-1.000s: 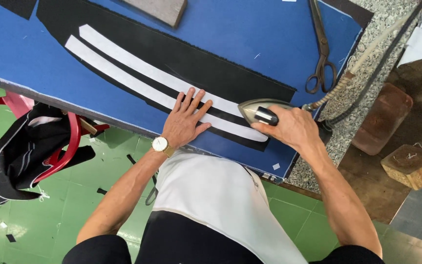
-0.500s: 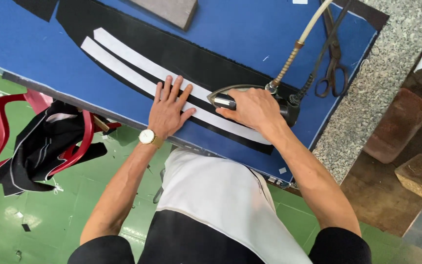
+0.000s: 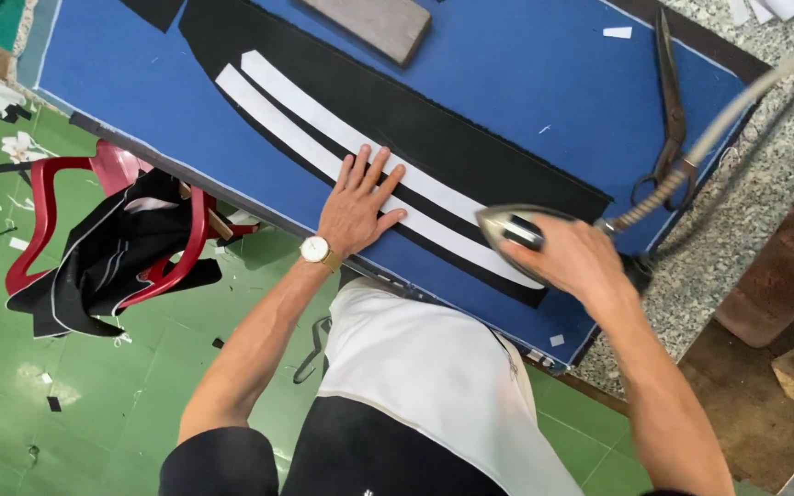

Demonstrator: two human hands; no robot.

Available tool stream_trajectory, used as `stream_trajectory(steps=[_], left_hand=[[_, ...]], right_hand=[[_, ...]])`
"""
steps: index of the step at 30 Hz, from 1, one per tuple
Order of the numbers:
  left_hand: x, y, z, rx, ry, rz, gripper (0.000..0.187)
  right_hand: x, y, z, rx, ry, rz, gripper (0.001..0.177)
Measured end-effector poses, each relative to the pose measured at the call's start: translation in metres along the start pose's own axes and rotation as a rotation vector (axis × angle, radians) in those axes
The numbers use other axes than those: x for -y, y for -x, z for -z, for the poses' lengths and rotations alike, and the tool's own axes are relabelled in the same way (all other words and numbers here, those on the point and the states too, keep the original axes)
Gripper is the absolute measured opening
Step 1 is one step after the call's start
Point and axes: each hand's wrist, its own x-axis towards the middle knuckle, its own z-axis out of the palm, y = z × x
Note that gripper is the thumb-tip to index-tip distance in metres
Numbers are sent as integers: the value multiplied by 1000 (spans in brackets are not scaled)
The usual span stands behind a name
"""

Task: The person places white fabric strips onto a black fabric piece on a blue worktable, then uses a steam iron to press the strips flat. The person repeats this process with additional fabric pieces, aligning and ironing them in sequence.

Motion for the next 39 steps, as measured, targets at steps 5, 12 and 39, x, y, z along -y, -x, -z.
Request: stream_trajectory(steps=[5, 12, 39], left_hand=[[7, -1, -2, -1, 38, -22, 74], [30, 0, 6, -16, 64, -50, 74], [75, 0, 20, -1, 96, -58, 72]], right_hand=[[-30, 19, -2, 28, 2, -160, 56], [-30, 13, -11, -56, 32, -213, 44], [127, -76, 17, -72, 41, -16, 50]])
